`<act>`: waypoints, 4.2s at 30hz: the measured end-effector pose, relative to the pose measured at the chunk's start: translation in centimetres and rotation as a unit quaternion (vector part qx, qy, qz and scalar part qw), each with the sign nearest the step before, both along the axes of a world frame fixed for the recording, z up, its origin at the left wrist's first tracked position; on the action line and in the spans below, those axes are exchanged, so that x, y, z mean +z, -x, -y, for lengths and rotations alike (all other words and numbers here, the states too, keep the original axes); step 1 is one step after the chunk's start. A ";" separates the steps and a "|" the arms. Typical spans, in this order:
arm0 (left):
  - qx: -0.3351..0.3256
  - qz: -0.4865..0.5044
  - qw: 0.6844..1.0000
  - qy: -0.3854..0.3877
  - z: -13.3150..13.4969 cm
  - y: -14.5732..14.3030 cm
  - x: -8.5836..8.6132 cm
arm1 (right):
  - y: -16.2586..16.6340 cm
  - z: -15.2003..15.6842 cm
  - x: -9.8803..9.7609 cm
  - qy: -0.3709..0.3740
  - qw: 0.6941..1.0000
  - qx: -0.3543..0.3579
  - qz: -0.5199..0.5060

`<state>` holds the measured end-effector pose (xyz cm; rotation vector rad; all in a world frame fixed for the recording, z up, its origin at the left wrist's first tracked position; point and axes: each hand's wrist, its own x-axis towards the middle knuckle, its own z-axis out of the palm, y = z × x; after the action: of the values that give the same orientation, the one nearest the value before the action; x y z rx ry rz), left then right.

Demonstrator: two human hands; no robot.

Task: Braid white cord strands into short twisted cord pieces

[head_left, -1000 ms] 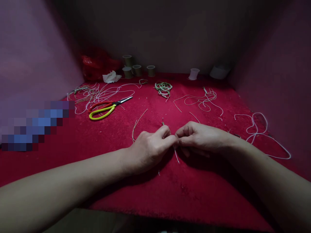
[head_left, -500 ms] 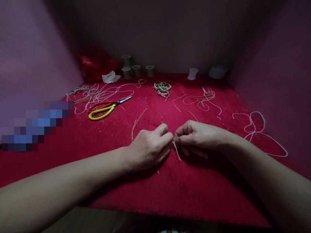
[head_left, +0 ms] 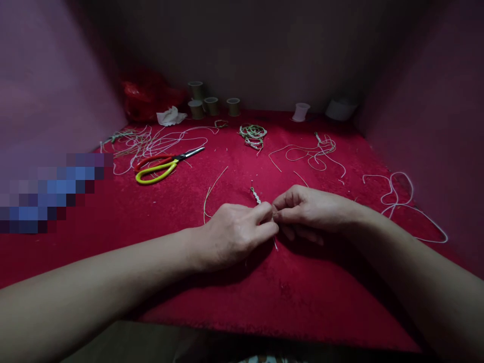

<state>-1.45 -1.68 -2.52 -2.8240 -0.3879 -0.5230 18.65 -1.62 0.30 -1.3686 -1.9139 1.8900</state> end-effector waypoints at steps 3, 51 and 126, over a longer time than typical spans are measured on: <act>0.011 -0.023 1.000 -0.001 0.0 -0.2 0.0 | 0.0 0.0 0.0 0.001 1.000 -0.004 -0.002; 0.294 0.071 0.901 0.311 0.2 -0.8 0.8 | 1.0 0.6 0.6 -0.045 0.996 -0.035 0.068; 0.288 -0.016 0.921 0.264 -0.4 -2.4 1.1 | 2.0 1.0 -0.1 -0.189 0.963 -0.152 0.119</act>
<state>0.94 -1.23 -1.44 -2.9571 -1.4875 -0.2650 16.66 -2.64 0.20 -1.6953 -1.8978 1.1922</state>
